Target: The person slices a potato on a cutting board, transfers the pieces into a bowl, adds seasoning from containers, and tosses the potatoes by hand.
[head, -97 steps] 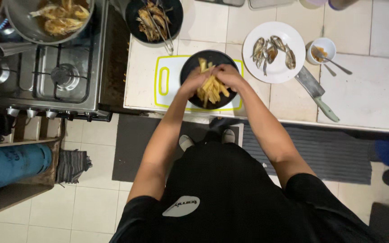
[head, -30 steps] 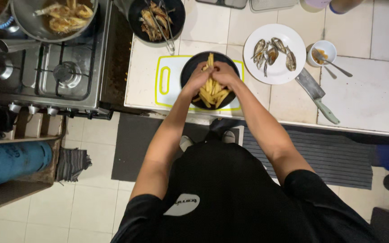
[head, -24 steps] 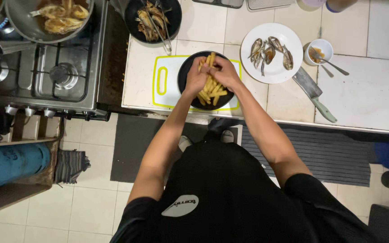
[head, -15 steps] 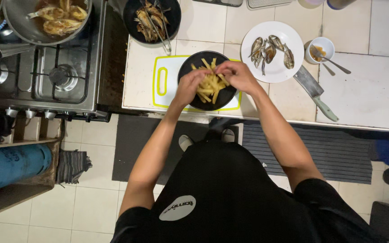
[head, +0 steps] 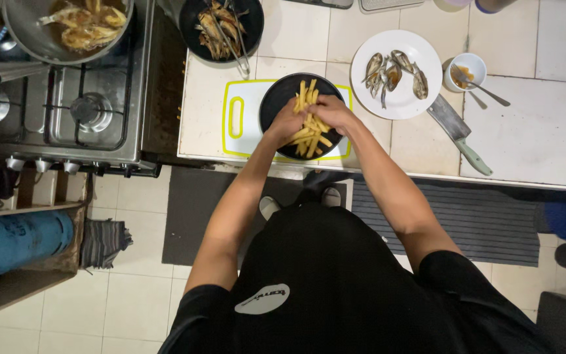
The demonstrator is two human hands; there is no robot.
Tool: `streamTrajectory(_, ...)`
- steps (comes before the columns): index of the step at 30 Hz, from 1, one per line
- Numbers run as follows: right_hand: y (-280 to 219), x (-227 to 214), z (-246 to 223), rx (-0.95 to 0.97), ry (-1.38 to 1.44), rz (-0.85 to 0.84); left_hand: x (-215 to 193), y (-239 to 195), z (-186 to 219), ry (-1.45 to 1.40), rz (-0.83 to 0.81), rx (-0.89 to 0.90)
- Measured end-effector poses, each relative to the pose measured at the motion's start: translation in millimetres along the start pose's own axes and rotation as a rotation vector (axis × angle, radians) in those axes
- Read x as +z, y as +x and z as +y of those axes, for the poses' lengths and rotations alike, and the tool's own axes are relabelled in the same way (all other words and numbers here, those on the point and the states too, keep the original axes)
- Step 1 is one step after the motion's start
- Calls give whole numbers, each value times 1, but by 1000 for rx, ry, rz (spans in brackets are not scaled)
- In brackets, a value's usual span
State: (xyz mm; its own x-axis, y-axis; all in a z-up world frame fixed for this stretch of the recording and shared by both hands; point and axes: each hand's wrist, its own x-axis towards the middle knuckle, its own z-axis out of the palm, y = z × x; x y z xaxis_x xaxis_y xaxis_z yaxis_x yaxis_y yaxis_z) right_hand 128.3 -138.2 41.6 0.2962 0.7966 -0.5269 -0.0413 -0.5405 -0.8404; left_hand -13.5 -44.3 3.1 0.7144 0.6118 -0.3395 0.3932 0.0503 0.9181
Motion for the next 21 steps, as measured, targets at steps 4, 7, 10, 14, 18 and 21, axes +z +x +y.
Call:
streamTrajectory(4, -7, -4, 4, -204, 32, 61, -4, -10, 16, 66, 97, 187)
streamTrajectory(7, -23, -9, -11, -350, 51, 88, -17, -19, 34, -80, 20, 397)
streamTrajectory(10, -42, -19, -29, -465, -109, 84, -30, -29, 49, -104, -66, 532)
streamTrajectory(14, -63, -24, -45, -517, -188, -112, -45, -40, 52, 48, -130, 389)
streamTrajectory(18, -74, -20, -58, -237, -382, 60, -55, -40, 44, 337, 130, 321)
streamTrajectory(21, -65, -10, -59, 235, -454, 136, -50, -25, 39, 330, 51, -35)
